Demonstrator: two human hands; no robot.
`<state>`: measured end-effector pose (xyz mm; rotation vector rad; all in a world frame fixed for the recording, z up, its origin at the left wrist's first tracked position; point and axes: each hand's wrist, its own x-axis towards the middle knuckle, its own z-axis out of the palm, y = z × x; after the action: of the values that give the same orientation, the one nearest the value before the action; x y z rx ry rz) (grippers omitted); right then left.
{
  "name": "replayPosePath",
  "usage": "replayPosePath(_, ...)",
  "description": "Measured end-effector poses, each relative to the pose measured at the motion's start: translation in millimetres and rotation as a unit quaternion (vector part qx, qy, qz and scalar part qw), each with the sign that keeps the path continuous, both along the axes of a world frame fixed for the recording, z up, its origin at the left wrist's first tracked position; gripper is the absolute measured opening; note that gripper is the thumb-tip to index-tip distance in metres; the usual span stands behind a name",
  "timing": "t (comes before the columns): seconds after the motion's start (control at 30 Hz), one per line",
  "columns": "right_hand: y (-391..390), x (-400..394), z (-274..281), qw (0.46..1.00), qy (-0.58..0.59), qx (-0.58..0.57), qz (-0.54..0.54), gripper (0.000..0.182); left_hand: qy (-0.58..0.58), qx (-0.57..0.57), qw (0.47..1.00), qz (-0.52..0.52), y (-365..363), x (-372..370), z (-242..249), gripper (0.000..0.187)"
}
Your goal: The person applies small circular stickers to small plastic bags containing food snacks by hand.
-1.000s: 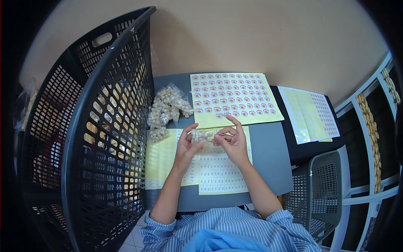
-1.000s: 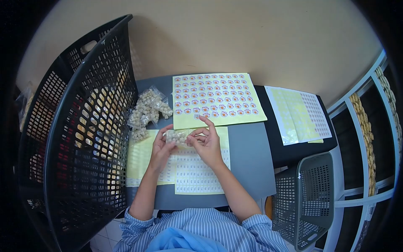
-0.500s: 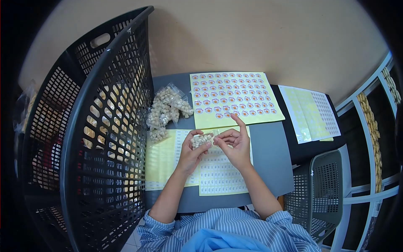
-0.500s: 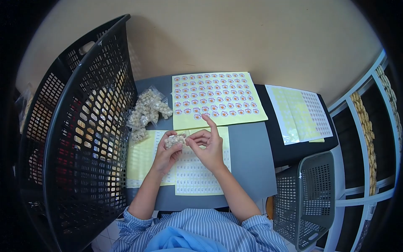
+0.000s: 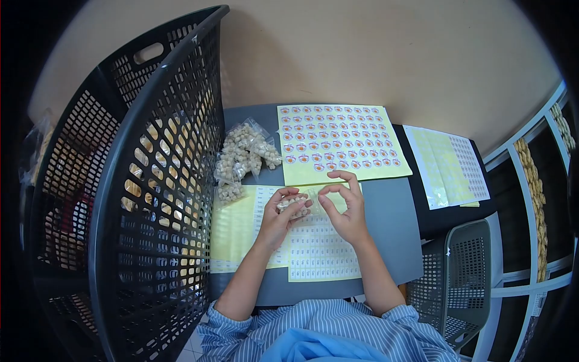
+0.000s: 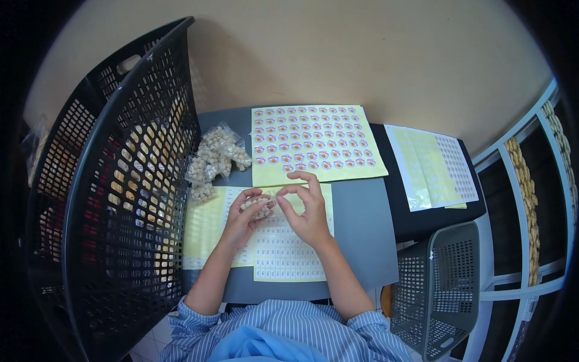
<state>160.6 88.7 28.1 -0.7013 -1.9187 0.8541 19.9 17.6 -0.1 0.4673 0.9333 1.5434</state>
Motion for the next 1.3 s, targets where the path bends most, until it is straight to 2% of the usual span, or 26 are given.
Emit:
replayPosePath(0.03, 1.0, 0.9, 0.8, 0.999, -0.033, 0.029, 0.022, 0.013, 0.000, 0.000, 1.000, 0.000, -0.1, -0.5, -0.1, 0.028)
replayPosePath(0.07, -0.5, 0.9, 3.4, 0.998, -0.052, 0.002, 0.036, 0.006, 0.023, -0.006, 1.000, 0.002, -0.3, -0.8, -0.3, 0.028)
replayPosePath(0.1, -1.2, 1.0, 6.2, 0.998, -0.052, 0.002, 0.036, 0.006, 0.047, -0.011, 0.999, 0.003, -0.4, -1.1, -0.4, 0.028)
replayPosePath(0.17, -1.4, 0.9, 9.3, 0.983, -0.144, 0.104, 0.037, 0.006, 0.075, -0.028, 0.997, 0.000, -1.1, -0.3, 2.9, 0.028)
replayPosePath(0.37, -3.8, 0.1, 7.7, 0.969, -0.202, 0.130, 0.049, 0.004, 0.158, -0.024, 0.987, -0.016, 0.8, -2.9, -9.1, 0.030)
replayPosePath(0.53, -3.6, -0.2, 7.4, 0.969, -0.200, 0.137, 0.048, 0.004, 0.177, -0.023, 0.984, -0.019, 0.4, -2.6, -8.6, 0.030)
replayPosePath(0.73, -3.9, -1.8, 5.4, 0.970, -0.189, 0.148, 0.039, 0.005, 0.110, -0.021, 0.994, -0.006, 0.3, -1.4, -5.7, 0.033)
replayPosePath(0.8, -3.3, -2.5, 2.7, 0.971, -0.180, 0.153, 0.034, 0.005, 0.147, 0.007, 0.989, -0.007, -0.8, -0.1, -2.7, 0.039)
replayPosePath(0.9, -4.9, -5.5, -0.3, 0.979, -0.133, 0.157, 0.014, 0.015, 0.190, 0.031, 0.981, -0.005, 0.2, -2.3, -11.1, 0.044)
replayPosePath(0.97, -9.1, -9.8, 2.1, 0.999, -0.050, -0.005, 0.006, 0.036, 0.207, 0.036, 0.978, 0.000, -0.4, -2.2, -8.4, 0.044)
replayPosePath(1.0, -8.7, -9.9, -2.3, 0.999, -0.049, -0.004, 0.006, 0.036, 0.223, 0.039, 0.974, 0.008, -0.8, -2.0, -7.3, 0.045)
replayPosePath(1.07, -6.5, -11.5, -16.8, 0.987, 0.025, -0.157, 0.031, 0.053, 0.227, 0.045, 0.973, 0.009, -0.7, -1.5, -6.5, 0.046)
replayPosePath(1.1, -7.1, -12.4, -18.2, 0.987, 0.026, -0.156, 0.030, 0.053, 0.230, 0.051, 0.972, 0.008, -0.4, -1.3, -6.0, 0.046)
replayPosePath(1.17, -7.9, -12.2, -19.8, 0.966, 0.057, -0.246, 0.048, 0.054, 0.251, 0.052, 0.967, 0.006, -1.1, -0.7, -6.6, 0.047)
replayPosePath(1.3, -5.8, -13.4, -25.9, 0.943, 0.115, -0.305, 0.060, 0.057, 0.265, 0.045, 0.963, 0.009, -2.2, -1.0, -4.4, 0.049)
